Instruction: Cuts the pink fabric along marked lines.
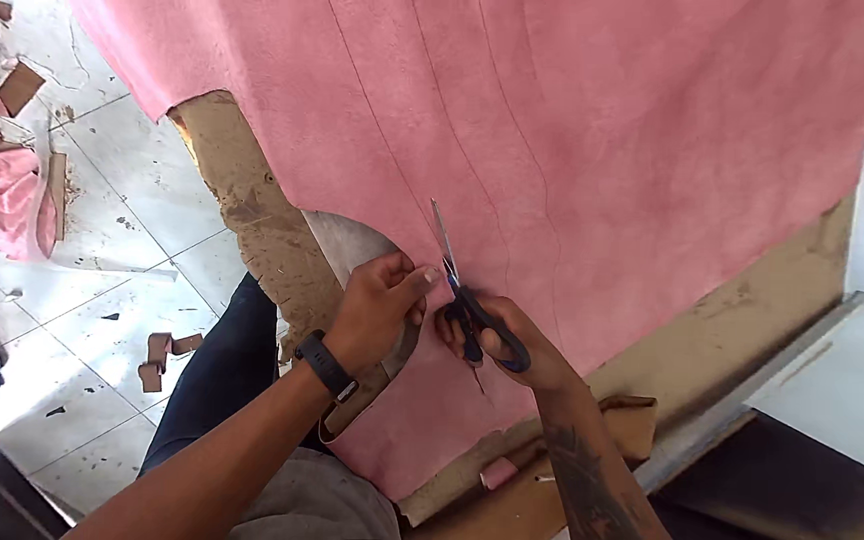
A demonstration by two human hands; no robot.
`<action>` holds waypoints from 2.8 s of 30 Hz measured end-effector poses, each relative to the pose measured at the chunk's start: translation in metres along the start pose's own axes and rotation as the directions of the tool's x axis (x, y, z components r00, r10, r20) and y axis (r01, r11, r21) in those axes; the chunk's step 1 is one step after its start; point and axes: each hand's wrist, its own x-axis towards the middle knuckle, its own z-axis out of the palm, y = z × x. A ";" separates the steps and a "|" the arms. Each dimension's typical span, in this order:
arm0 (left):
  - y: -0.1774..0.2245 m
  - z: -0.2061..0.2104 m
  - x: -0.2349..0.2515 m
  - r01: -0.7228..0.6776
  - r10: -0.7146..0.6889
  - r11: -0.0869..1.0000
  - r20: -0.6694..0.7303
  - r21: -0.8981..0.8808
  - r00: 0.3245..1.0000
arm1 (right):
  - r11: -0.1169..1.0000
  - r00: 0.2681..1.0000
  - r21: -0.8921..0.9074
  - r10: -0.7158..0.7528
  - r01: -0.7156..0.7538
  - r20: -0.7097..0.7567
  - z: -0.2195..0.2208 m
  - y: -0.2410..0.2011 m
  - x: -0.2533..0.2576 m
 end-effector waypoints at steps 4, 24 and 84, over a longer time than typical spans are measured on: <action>0.000 -0.002 -0.004 -0.003 0.002 1.000 0.011 0.008 1.000 | 1.000 0.999 -0.015 0.023 -0.024 -0.046 0.005 0.004 -0.001; -0.002 -0.016 -0.017 -0.041 0.044 0.998 0.057 -0.042 0.997 | 0.999 0.999 0.005 -0.034 0.034 -0.032 0.008 -0.022 0.039; 0.062 -0.030 0.016 -0.066 0.007 0.934 -0.167 -0.350 0.986 | 0.998 0.996 -0.045 0.046 -0.049 -0.071 -0.002 -0.069 0.100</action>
